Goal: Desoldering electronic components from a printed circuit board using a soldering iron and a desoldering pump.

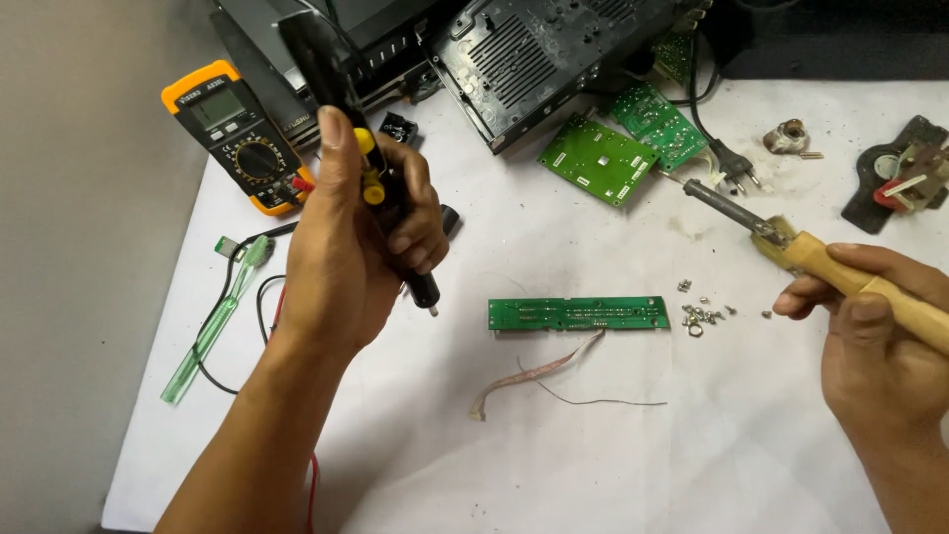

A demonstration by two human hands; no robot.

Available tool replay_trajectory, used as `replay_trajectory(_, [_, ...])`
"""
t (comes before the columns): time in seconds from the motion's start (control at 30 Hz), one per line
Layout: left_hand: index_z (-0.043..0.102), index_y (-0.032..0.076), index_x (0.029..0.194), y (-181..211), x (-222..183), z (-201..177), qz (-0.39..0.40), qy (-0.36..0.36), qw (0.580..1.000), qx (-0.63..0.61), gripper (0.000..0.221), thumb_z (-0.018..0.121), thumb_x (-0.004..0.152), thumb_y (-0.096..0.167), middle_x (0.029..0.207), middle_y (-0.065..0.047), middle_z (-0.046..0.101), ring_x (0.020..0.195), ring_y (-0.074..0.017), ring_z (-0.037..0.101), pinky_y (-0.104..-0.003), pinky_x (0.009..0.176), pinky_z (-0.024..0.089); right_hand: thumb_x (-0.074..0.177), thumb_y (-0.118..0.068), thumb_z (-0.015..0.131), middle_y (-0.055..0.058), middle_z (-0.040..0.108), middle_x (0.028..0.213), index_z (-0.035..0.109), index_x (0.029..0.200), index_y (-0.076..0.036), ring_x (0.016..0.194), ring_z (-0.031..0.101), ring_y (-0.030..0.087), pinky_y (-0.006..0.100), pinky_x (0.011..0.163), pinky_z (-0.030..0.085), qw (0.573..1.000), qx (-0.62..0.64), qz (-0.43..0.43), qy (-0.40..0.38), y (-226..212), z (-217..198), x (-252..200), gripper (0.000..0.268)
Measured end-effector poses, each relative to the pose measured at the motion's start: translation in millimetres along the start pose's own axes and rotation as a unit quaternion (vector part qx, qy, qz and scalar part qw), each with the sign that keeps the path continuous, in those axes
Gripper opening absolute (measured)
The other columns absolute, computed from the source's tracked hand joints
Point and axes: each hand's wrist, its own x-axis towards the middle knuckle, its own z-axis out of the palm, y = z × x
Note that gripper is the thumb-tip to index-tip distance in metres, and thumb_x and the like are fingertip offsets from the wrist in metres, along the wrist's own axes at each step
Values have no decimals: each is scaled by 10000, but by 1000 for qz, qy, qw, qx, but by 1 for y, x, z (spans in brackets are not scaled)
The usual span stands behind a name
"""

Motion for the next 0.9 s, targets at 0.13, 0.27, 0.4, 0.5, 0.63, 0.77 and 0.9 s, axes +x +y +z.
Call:
replay_trajectory(0.13, [457, 76, 743, -18, 13, -1, -6, 3, 1000, -12, 464, 488, 932, 499, 559, 3, 252, 469, -105, 231, -268, 434, 227, 1080, -462, 468, 270, 572, 993, 467, 1368, 91, 828, 649, 334, 398, 819, 564, 1000, -5, 5, -14, -6, 2, -2, 623])
replay_trajectory(0.27, [419, 100, 710, -39, 20, -4, -17, -13, 1000, -17, 441, 481, 927, 478, 501, 13, 217, 421, -91, 198, -263, 378, 152, 1097, -439, 437, 305, 573, 1019, 460, 1372, 138, 853, 628, 350, 404, 846, 574, 1000, -9, 13, -10, -18, 7, -3, 640])
replay_trajectory(0.4, [393, 98, 723, -45, 20, -4, -55, -14, 997, -50, 443, 478, 937, 477, 545, -1, 220, 441, -103, 190, -267, 395, 174, 1064, -555, 413, 271, 548, 985, 429, 1413, 123, 828, 601, 348, 408, 883, 536, 999, -18, 45, -24, -6, 0, -6, 763])
replay_trajectory(0.5, [461, 88, 903, -54, 24, -12, -33, -78, 991, -102, 476, 438, 974, 558, 614, -37, 316, 529, -141, 257, -282, 521, 311, 1112, -491, 395, 303, 551, 1011, 426, 1392, 130, 789, 580, 352, 411, 853, 526, 998, -18, 48, -20, -3, 1, -10, 682])
replay_trajectory(0.63, [411, 115, 1101, -67, 15, -14, 25, -127, 986, -105, 284, 457, 1069, 394, 788, -58, 381, 684, -169, 361, -302, 691, 376, 1187, -259, 353, 299, 563, 963, 402, 1260, 195, 723, 592, 329, 395, 841, 504, 992, -114, 48, -24, -41, 16, -9, 462])
replay_trajectory(0.77, [378, 117, 1172, -78, 4, -13, 127, -103, 986, 2, 230, 378, 1118, 341, 873, -120, 491, 815, -188, 490, -321, 776, 433, 1081, -346, 417, 228, 563, 779, 436, 1149, 161, 629, 604, 266, 331, 702, 478, 990, -135, 28, -35, -22, 13, -16, 513])
replay_trajectory(0.9, [283, 147, 1121, -80, -5, -7, 197, -32, 958, 206, 325, 246, 1107, 469, 901, -162, 645, 518, -137, 382, -223, 552, 387, 985, -226, 540, 300, 572, 802, 468, 1069, 191, 578, 603, 320, 366, 572, 522, 999, -47, 17, -13, -13, 28, -22, 431])
